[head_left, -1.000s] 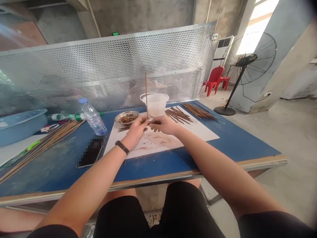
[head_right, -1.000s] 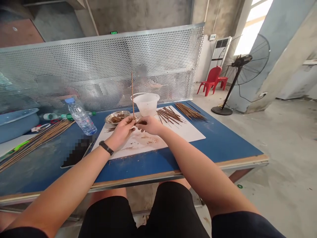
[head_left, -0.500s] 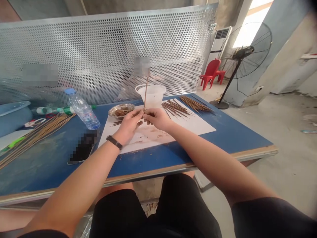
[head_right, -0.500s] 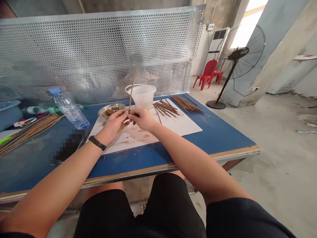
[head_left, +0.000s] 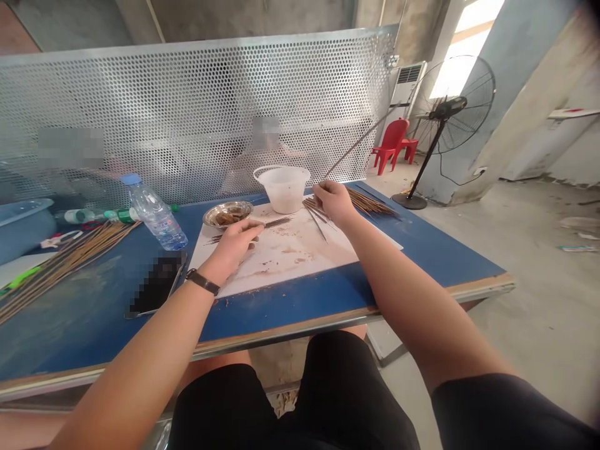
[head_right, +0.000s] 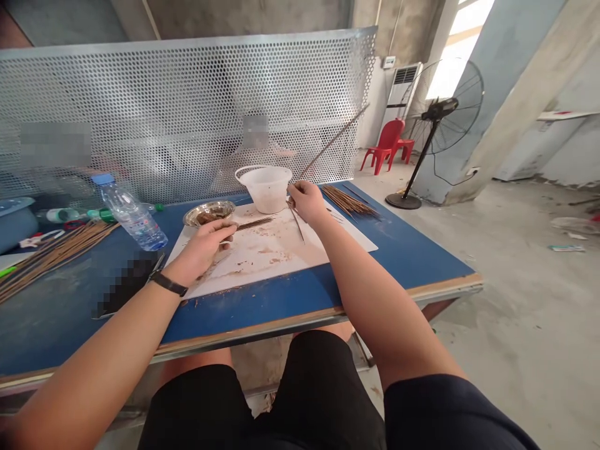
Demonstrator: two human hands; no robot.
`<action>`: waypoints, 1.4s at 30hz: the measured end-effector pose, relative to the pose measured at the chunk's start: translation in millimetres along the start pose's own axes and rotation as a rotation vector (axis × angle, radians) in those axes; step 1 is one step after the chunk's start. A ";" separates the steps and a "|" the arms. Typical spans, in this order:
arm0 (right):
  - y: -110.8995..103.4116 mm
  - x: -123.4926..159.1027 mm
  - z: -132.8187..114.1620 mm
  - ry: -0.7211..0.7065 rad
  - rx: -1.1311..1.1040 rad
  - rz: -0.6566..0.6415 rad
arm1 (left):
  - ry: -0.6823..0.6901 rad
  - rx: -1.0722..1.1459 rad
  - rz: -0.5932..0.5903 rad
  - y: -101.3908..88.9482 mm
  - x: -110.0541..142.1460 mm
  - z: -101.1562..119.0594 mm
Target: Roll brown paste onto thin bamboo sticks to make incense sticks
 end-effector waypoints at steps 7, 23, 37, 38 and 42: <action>-0.3 -8.0 38.2 0.317 -0.014 0.016 | -0.018 -0.096 -0.024 -1.3 0.0 6.7; 22.9 14.9 61.0 0.584 0.227 -0.126 | -0.048 -0.158 -0.090 8.0 7.8 19.4; -8.7 2.4 77.4 0.741 0.454 -0.111 | 0.002 -0.151 -0.091 9.5 5.4 19.0; -13.5 -1.0 76.9 0.730 0.466 -0.085 | 0.005 -0.155 -0.094 9.7 5.4 19.6; -31.6 -12.1 70.9 0.659 0.543 0.035 | -0.001 -0.191 -0.109 11.1 7.8 24.0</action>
Point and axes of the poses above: each hand's wrist, its own x-axis away from the middle knuckle, its own y-axis out of the palm, z = x × y, the point moved 9 cm from there along -x, towards the middle knuckle, and after that the axes turned 12 degrees about y, right-handed, at the moved point
